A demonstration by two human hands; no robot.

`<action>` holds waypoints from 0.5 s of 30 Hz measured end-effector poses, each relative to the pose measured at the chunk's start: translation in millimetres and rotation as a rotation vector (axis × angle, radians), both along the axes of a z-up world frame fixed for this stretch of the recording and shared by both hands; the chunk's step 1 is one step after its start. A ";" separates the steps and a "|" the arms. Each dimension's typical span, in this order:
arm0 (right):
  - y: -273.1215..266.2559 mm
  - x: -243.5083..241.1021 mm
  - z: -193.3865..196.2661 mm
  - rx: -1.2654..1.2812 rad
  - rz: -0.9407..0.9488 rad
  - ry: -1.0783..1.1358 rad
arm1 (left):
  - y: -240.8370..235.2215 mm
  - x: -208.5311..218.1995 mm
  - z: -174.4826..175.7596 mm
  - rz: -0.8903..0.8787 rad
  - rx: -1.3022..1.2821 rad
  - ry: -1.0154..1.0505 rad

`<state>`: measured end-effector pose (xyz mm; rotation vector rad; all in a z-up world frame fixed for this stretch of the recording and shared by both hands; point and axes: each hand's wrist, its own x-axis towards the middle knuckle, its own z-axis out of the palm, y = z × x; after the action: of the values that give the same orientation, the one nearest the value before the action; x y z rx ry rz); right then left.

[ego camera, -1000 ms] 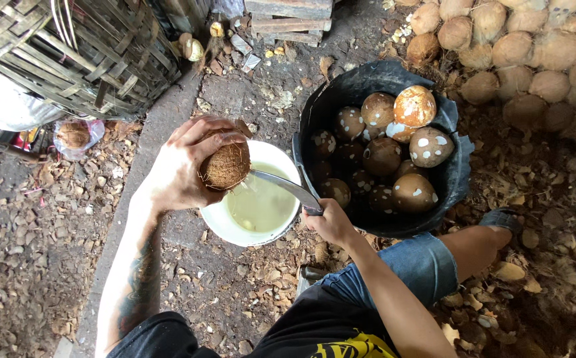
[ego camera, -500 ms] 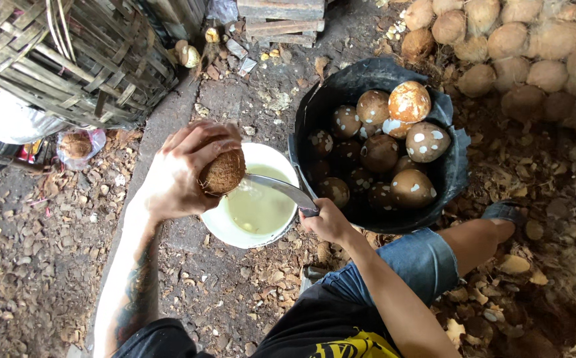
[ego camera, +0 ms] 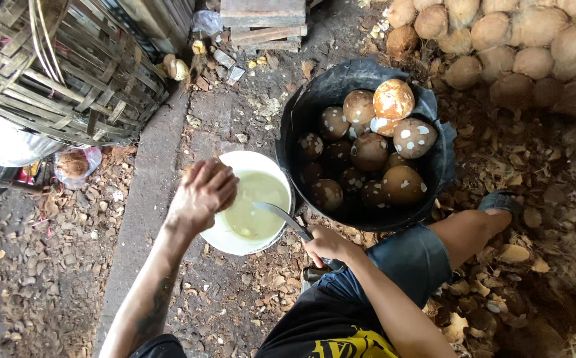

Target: The person sits on the ground and uses a large knife to peel the husk off coconuts. The peeled coconuts are placed into a black bucket, and the person occasionally pours coconut water into a white bucket.

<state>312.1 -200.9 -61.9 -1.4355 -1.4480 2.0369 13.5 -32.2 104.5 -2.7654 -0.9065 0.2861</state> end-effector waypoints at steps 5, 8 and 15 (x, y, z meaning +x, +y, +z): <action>-6.1 -2.1 -13.9 0.056 -0.046 -0.033 | -9.8 15.5 -1.3 0.114 -0.194 0.351; -10.3 -5.4 -16.6 0.071 -0.064 -0.004 | -11.8 23.1 4.2 0.147 -0.221 0.387; -6.0 -10.5 -16.7 0.080 -0.044 -0.028 | -12.5 25.6 4.7 0.131 -0.220 0.467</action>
<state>301.6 -206.9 -78.6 -1.4567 -1.4778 1.9180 39.1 -44.7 109.2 -2.6410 -0.9727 1.0581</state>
